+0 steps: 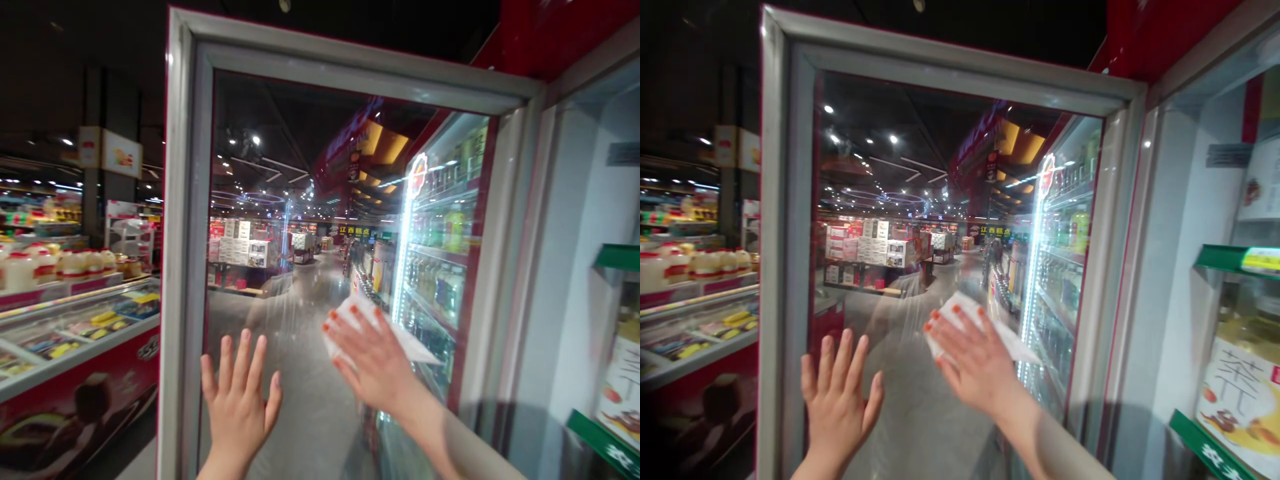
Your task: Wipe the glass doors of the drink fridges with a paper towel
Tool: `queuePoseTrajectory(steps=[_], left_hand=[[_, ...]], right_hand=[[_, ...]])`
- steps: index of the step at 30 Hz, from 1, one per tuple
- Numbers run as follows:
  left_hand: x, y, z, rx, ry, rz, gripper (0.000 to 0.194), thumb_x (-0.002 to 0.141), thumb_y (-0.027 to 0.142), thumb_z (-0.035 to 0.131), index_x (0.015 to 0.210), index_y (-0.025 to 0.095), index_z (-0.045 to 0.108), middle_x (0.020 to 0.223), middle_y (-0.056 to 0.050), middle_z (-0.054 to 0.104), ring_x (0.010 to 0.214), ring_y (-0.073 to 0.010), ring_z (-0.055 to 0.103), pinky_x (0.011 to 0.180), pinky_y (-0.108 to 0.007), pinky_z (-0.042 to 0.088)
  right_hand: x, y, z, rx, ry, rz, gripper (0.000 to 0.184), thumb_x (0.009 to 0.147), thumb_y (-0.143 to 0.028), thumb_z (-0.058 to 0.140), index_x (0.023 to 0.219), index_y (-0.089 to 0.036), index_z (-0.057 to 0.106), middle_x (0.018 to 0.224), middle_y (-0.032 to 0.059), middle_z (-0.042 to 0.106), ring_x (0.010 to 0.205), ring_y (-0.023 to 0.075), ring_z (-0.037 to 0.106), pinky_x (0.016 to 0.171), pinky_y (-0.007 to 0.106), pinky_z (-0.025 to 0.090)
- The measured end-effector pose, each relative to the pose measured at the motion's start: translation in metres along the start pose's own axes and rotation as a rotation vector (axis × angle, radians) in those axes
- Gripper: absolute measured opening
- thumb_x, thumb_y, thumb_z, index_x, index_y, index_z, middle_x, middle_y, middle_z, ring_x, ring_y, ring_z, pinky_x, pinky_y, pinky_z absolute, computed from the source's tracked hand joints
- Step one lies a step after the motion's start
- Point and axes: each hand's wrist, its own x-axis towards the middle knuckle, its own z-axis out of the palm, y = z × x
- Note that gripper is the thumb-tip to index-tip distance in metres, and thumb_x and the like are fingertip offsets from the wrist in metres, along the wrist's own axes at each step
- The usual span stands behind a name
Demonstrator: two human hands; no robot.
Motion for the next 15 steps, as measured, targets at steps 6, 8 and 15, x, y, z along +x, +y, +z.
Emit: queuePoseTrajectory(steps=[6,8,15], left_hand=[[0.004,0.003,-0.004,0.025,-0.022,0.011,0.089,0.097,0.031,0.07,0.175,0.025,0.028,0.183,-0.008,0.025,0.174,-0.0297,0.013,0.144,-0.056,0.004],[0.005,0.005,-0.006,0.022,-0.018,-0.006,0.088,0.097,0.03,0.069,0.175,0.027,0.028,0.183,-0.008,0.027,0.174,-0.0304,0.016,0.143,-0.058,0.006],[-0.037,0.01,-0.009,0.013,-0.095,-0.084,0.085,0.097,0.036,0.071,0.173,0.037,0.033,0.183,-0.003,0.027,0.174,-0.0319,0.016,0.143,-0.06,0.004]], right_hand=[[0.052,0.056,-0.01,-0.082,0.203,0.635,0.076,0.113,-0.039,0.041,0.179,-0.025,0.006,0.187,0.0113,0.017,0.173,0.0386,0.012,0.134,0.079,0.017],[0.05,0.021,-0.003,0.011,0.144,0.34,0.08,0.109,-0.035,0.049,0.178,-0.032,0.009,0.186,0.0044,0.023,0.173,0.0326,0.018,0.138,0.07,0.02],[0.061,0.048,-0.016,-0.026,0.081,0.172,0.071,0.11,-0.036,0.05,0.176,-0.031,0.023,0.182,0.0012,0.035,0.173,0.0291,0.018,0.14,0.067,0.014]])
